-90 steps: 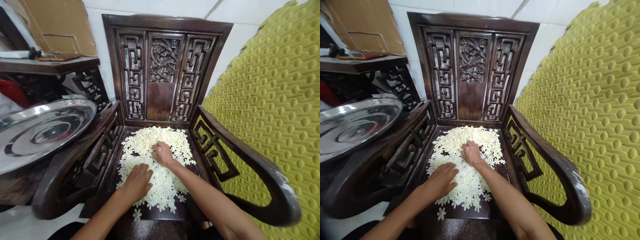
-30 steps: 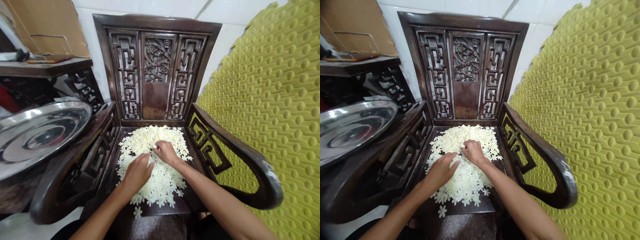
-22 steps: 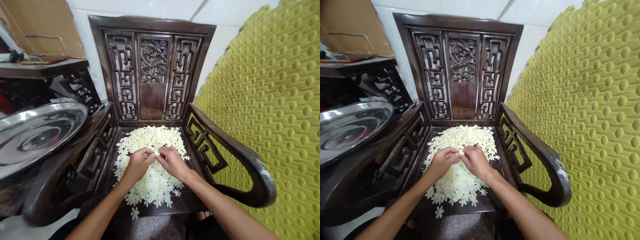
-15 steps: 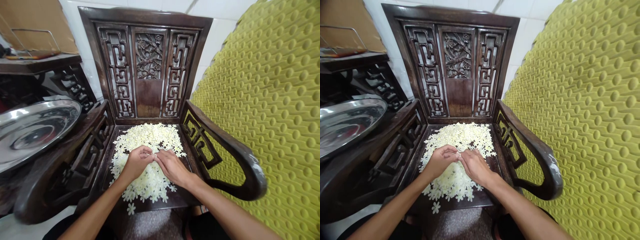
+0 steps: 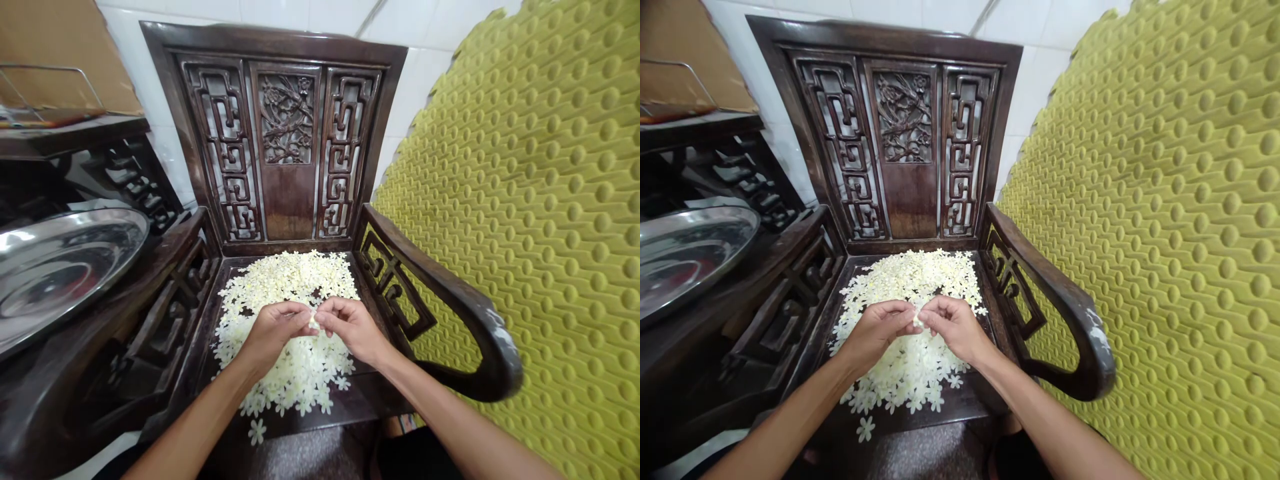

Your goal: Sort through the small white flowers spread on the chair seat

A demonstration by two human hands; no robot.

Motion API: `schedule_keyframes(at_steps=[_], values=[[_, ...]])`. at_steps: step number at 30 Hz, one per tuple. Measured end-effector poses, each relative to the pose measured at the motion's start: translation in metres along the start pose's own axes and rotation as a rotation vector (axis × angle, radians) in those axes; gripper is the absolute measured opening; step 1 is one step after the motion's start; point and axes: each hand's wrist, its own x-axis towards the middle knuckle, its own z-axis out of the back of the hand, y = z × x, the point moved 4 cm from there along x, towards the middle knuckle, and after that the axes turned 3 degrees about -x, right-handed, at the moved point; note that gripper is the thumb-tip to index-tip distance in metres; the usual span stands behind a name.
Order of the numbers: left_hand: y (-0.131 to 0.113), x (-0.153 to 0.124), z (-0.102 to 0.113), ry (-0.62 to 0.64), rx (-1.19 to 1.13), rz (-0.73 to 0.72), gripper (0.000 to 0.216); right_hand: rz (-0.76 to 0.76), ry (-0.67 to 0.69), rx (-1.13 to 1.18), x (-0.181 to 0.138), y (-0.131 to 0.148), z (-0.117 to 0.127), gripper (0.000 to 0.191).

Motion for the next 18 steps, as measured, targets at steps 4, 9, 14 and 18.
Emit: schedule_keyframes(at_steps=[4,9,14,18], values=[[0.012,-0.005,-0.006,0.078,-0.246,0.110,0.022,-0.115,0.067,0.335,-0.003,-0.003,-0.012,0.032],[0.027,-0.004,-0.011,0.015,-0.389,0.172,0.026,-0.125,-0.031,0.372,-0.005,-0.005,-0.015,0.032],[0.026,-0.002,-0.010,-0.109,-0.273,0.077,0.022,-0.065,-0.188,0.184,-0.003,-0.008,-0.008,0.029],[0.019,-0.005,-0.010,-0.172,-0.047,-0.053,0.026,-0.056,-0.237,0.164,-0.003,-0.012,-0.010,0.029]])
